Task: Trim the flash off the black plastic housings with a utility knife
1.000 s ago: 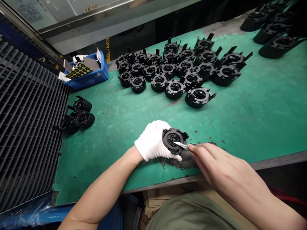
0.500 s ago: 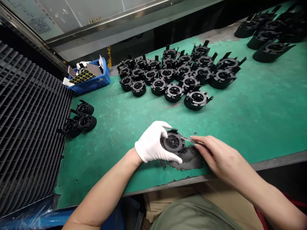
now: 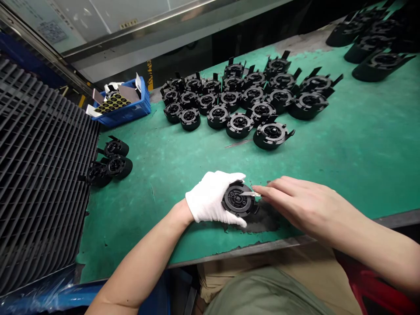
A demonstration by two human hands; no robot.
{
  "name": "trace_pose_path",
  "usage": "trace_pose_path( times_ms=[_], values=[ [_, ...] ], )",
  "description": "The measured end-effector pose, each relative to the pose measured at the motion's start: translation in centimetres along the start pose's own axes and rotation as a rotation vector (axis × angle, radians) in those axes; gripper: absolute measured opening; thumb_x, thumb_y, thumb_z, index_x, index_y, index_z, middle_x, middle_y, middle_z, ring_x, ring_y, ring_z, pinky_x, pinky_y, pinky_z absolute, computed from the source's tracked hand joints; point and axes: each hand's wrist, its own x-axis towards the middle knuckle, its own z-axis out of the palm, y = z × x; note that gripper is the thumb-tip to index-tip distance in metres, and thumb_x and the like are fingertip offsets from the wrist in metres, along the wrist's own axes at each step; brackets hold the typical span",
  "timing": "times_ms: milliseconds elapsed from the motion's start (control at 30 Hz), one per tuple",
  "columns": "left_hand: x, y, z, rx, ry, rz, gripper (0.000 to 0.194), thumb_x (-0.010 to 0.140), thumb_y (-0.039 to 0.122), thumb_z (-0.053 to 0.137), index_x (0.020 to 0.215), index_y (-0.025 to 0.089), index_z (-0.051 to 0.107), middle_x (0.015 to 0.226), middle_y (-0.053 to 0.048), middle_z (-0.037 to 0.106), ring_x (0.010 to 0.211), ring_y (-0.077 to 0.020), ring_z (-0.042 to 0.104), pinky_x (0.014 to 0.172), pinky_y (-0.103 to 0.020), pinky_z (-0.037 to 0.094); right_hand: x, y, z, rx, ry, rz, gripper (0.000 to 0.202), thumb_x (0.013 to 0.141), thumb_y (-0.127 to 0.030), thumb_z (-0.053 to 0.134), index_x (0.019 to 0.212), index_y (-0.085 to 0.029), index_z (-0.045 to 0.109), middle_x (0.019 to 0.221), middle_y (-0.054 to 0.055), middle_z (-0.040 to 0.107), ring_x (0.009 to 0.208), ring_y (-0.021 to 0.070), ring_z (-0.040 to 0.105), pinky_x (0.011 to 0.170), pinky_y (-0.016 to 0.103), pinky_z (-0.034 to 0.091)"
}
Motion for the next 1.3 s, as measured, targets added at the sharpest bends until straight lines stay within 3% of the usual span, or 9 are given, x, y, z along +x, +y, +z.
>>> trace_pose_path(
  times_ms=[133, 433, 567, 700, 800, 933, 1067, 1167, 1300],
  values=[
    [-0.1, -0.7, 0.4, -0.01, 0.032, 0.108, 0.117, 0.075, 0.087, 0.117, 0.171, 0.031, 0.078, 0.164, -0.018, 0.091, 0.15, -0.0497, 0.09, 0.133, -0.065, 0.073, -0.1, 0.0, -0.3, 0.003, -0.004, -0.019, 0.045, 0.122, -0.009, 0.06, 0.16, -0.026, 0.078, 0.105, 0.003, 0.076, 0.089, 0.0204, 0.068, 0.079, 0.035, 0.048],
    [-0.2, -0.8, 0.7, -0.04, 0.052, 0.134, 0.11, 0.079, 0.085, 0.115, 0.167, 0.03, 0.079, 0.158, -0.017, 0.093, 0.145, -0.0474, 0.091, 0.13, -0.062, 0.074, 0.2, -1.0, -1.7, -0.111, -0.078, -0.122, 0.065, 0.098, 0.009, 0.06, 0.156, -0.017, 0.074, 0.098, 0.001, 0.072, 0.083, 0.0212, 0.07, 0.073, 0.037, 0.049],
    [-0.3, -1.0, 1.0, -0.024, 0.052, 0.108, 0.113, 0.076, 0.088, 0.117, 0.165, 0.031, 0.077, 0.158, -0.017, 0.09, 0.145, -0.0474, 0.09, 0.13, -0.065, 0.074, 0.6, -1.0, -2.3, -0.071, -0.043, -0.122, 0.057, 0.105, 0.007, 0.055, 0.152, -0.018, 0.077, 0.097, 0.002, 0.074, 0.079, 0.0205, 0.071, 0.07, 0.036, 0.051],
    [-0.4, -1.8, 2.0, 0.037, 0.296, -0.02, 0.122, 0.06, 0.093, 0.123, 0.148, 0.028, 0.069, 0.155, -0.02, 0.084, 0.143, -0.0471, 0.087, 0.13, -0.07, 0.072, 0.4, -1.4, -3.0, 0.045, 0.054, 0.124, 0.037, 0.125, -0.016, 0.062, 0.157, -0.027, 0.078, 0.114, 0.008, 0.088, 0.09, 0.0254, 0.084, 0.074, 0.04, 0.06],
    [-0.4, -2.0, 2.3, 0.052, 0.408, -0.104, 0.13, 0.046, 0.105, 0.12, 0.136, 0.028, 0.065, 0.144, -0.017, 0.081, 0.133, -0.0449, 0.087, 0.124, -0.068, 0.074, -0.2, -2.4, -2.2, 0.12, 0.1, 0.234, 0.036, 0.127, -0.024, 0.067, 0.161, -0.032, 0.075, 0.123, 0.007, 0.093, 0.098, 0.0284, 0.09, 0.085, 0.043, 0.069],
    [-0.5, -1.1, 1.7, 0.068, 0.301, -0.142, 0.133, 0.052, 0.108, 0.116, 0.148, 0.025, 0.073, 0.137, -0.015, 0.082, 0.125, -0.0441, 0.086, 0.117, -0.065, 0.076, -0.5, -2.3, -0.4, 0.058, 0.079, 0.177, 0.022, 0.13, -0.029, 0.065, 0.147, -0.027, 0.079, 0.115, 0.006, 0.091, 0.093, 0.0267, 0.088, 0.079, 0.041, 0.065],
    [-0.3, -0.6, 1.1, 0.072, 0.195, -0.093, 0.136, 0.059, 0.106, 0.116, 0.162, 0.026, 0.078, 0.145, -0.018, 0.086, 0.138, -0.0493, 0.084, 0.13, -0.071, 0.07, 0.4, -0.4, -0.1, -0.071, 0.053, 0.104, 0.025, 0.131, -0.024, 0.06, 0.141, -0.022, 0.082, 0.112, 0.009, 0.087, 0.095, 0.0292, 0.081, 0.084, 0.044, 0.058],
    [0.2, -0.7, 1.0, 0.085, 0.183, -0.073, 0.132, 0.057, 0.106, 0.116, 0.157, 0.025, 0.084, 0.152, -0.022, 0.086, 0.148, -0.0525, 0.081, 0.134, -0.073, 0.067, 1.3, 0.6, -0.5, -0.122, 0.017, 0.028, 0.027, 0.131, -0.022, 0.057, 0.143, -0.021, 0.081, 0.113, 0.01, 0.087, 0.093, 0.0281, 0.077, 0.085, 0.045, 0.053],
    [1.0, -0.5, 0.5, 0.025, 0.108, -0.005, 0.104, 0.066, 0.102, 0.114, 0.133, 0.026, 0.09, 0.128, -0.015, 0.093, 0.127, -0.0471, 0.09, 0.121, -0.061, 0.072, 1.8, 1.0, -0.5, -0.121, -0.038, -0.015, 0.031, 0.132, -0.022, 0.053, 0.144, -0.023, 0.081, 0.114, 0.009, 0.086, 0.097, 0.0284, 0.075, 0.086, 0.044, 0.049]
  ],
)
